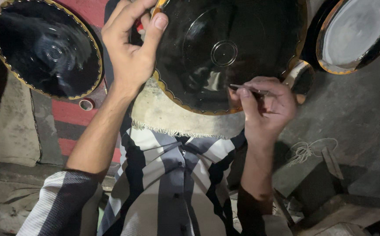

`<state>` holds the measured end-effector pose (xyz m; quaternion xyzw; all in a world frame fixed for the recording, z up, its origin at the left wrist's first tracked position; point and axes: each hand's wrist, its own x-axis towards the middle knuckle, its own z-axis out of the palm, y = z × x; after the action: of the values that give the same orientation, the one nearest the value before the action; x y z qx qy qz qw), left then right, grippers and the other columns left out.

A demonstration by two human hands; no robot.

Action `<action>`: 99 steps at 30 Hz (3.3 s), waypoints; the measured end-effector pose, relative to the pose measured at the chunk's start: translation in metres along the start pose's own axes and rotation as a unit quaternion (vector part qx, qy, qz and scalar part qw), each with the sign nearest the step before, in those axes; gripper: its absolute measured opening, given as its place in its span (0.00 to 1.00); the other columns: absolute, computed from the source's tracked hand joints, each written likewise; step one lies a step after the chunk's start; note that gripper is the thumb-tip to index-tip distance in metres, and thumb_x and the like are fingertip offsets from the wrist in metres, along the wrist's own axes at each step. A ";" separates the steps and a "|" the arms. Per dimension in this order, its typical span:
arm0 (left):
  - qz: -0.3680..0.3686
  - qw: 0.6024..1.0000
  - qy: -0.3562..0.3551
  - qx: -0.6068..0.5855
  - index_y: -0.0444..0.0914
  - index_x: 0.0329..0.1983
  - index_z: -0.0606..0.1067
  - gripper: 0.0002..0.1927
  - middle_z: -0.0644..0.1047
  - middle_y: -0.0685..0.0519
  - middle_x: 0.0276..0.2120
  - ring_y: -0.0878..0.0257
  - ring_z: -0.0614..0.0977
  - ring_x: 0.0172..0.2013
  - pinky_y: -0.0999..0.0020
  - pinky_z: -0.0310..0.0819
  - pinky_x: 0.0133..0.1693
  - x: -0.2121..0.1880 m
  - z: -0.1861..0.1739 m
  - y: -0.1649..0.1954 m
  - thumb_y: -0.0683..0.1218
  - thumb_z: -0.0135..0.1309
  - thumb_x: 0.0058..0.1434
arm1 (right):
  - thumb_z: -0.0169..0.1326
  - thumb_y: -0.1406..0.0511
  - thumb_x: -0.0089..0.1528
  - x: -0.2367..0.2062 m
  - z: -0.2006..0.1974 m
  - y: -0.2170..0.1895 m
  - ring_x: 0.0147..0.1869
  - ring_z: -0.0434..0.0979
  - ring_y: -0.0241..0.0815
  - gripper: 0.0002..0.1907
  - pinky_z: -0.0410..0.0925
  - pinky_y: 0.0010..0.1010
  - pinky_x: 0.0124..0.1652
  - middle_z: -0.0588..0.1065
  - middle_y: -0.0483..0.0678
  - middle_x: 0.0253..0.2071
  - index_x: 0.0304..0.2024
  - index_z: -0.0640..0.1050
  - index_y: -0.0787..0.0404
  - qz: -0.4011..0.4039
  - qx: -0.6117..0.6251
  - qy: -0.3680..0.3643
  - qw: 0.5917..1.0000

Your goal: The person sits at a workbench and decorates large black lacquered plates with gold rims, using a small hand tool to draw fine lines and patterns on the plate surface. They steady each plate with one hand while working, reposition the plates, and continue detailing the surface throughout the clip.

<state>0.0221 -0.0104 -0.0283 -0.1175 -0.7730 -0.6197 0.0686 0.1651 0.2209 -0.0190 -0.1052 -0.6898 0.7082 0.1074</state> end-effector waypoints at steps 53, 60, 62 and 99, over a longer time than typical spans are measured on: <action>-0.014 0.999 -0.022 0.027 0.36 0.54 0.77 0.04 0.65 0.58 0.22 0.69 0.62 0.27 0.73 0.58 0.40 -0.010 -0.005 -0.041 0.40 0.59 0.81 | 0.64 0.80 0.65 0.021 0.044 0.006 0.49 0.86 0.43 0.09 0.80 0.29 0.50 0.81 0.53 0.43 0.43 0.79 0.67 -0.163 -0.419 -0.011 0.893; -0.007 0.999 -0.021 0.025 0.35 0.53 0.76 0.03 0.65 0.58 0.21 0.69 0.62 0.26 0.72 0.58 0.39 -0.013 -0.004 -0.042 0.40 0.59 0.81 | 0.65 0.79 0.64 0.023 0.044 0.007 0.47 0.86 0.43 0.09 0.79 0.30 0.48 0.82 0.51 0.41 0.41 0.79 0.66 -0.191 -0.421 0.000 0.887; -0.033 0.999 -0.017 -0.001 0.35 0.51 0.76 0.03 0.65 0.58 0.21 0.71 0.62 0.24 0.73 0.57 0.35 -0.014 -0.003 -0.043 0.39 0.58 0.81 | 0.65 0.80 0.64 0.023 0.043 0.008 0.48 0.86 0.44 0.09 0.80 0.30 0.49 0.82 0.52 0.42 0.42 0.79 0.67 -0.196 -0.418 0.000 0.887; -0.024 1.000 -0.009 -0.012 0.32 0.38 0.65 0.15 0.62 0.56 0.22 0.69 0.60 0.25 0.71 0.56 0.31 -0.025 -0.004 -0.054 0.39 0.57 0.81 | 0.64 0.78 0.67 0.012 0.035 0.004 0.52 0.85 0.43 0.08 0.79 0.31 0.52 0.81 0.51 0.45 0.44 0.78 0.66 -0.164 -0.426 -0.065 0.887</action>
<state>0.0315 -0.0273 -0.0845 -0.1053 -0.7689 -0.6290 0.0459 0.1435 0.1905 -0.0224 0.0205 -0.9380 0.3239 0.1219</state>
